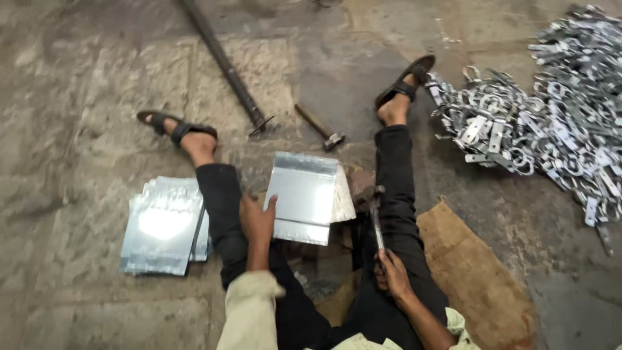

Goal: The person sits on the floor and uses a hammer to strike a metal sheet placed on an anvil block, bending the edges and flattening the surface before setting it aside.

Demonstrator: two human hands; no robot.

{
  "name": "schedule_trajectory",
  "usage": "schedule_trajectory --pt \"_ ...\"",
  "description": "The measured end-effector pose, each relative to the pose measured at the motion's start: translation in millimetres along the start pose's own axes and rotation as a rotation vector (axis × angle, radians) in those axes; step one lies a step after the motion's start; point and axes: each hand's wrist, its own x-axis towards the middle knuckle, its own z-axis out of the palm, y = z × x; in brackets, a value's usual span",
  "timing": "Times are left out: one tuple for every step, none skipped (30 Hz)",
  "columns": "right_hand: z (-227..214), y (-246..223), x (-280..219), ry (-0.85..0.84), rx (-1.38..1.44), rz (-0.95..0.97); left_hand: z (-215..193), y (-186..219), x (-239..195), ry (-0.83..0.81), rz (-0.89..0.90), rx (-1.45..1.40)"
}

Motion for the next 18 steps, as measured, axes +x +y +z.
schedule_trajectory --pt "2.8 -5.1 2.8 0.0 -0.02 -0.014 12.0 -7.5 8.2 -0.081 -0.088 0.032" --pt "4.5 -10.5 4.6 0.005 -0.056 -0.042 24.1 -17.0 11.8 -0.161 -0.096 -0.084" --pt "6.9 -9.0 0.4 0.014 -0.083 -0.06 37.0 -28.0 13.8 -0.251 -0.104 -0.192" --pt "8.9 -7.9 -2.7 0.023 -0.11 -0.078 46.4 -41.6 11.5 -0.339 -0.112 -0.302" --pt "10.1 -6.9 -5.6 0.012 -0.117 -0.089 53.9 -55.3 5.7 -0.312 -0.249 -0.266" --pt "9.7 -7.2 -8.3 0.001 -0.123 -0.1 64.1 -64.3 -0.1 -0.282 -0.385 -0.229" --pt "9.9 -9.3 -8.4 -0.011 -0.133 -0.116 73.4 -70.8 -6.6 -0.248 -0.519 -0.195" --pt "12.6 -10.2 -7.8 -0.015 -0.123 -0.113 80.1 -75.8 -14.3 -0.157 -0.501 -0.215" --pt "12.7 -11.8 -8.8 -0.02 -0.121 -0.104 85.8 -76.8 -26.8 -0.066 -0.491 -0.234" --pt "13.3 -12.7 -10.9 -0.024 -0.118 -0.096 85.7 -75.2 -41.5 0.025 -0.479 -0.252" --pt "14.8 -15.9 -10.8 -0.023 -0.132 -0.096 80.3 -67.6 -59.3 0.031 -0.403 -0.219" --pt "15.3 -18.8 -12.5 -0.021 -0.146 -0.096 71.8 -54.3 -73.2 0.035 -0.327 -0.186" --pt "16.4 -20.4 -14.5 -0.019 -0.159 -0.095 53.0 -43.0 -85.9 -0.24 -0.369 -0.149" --pt "17.6 -21.3 -15.7 -0.016 -0.152 -0.097 28.4 -31.8 -98.5 -0.517 -0.403 -0.113" --pt "17.6 -22.4 -16.1 -0.01 -0.145 -0.103 11.4 -17.4 -97.2 -0.423 -0.385 -0.096" --pt "17.1 -23.1 -15.5 -0.004 -0.137 -0.108 -4.0 -3.6 -95.1 -0.329 -0.367 -0.078" --pt "16.7 -22.9 -14.2 -0.019 -0.122 -0.121 -17.9 8.1 -94.3 -0.241 -0.347 -0.059" --pt "16.9 -22.7 -11.6 -0.034 -0.108 -0.135 -28.9 14.5 -85.9 -0.141 -0.313 -0.09"
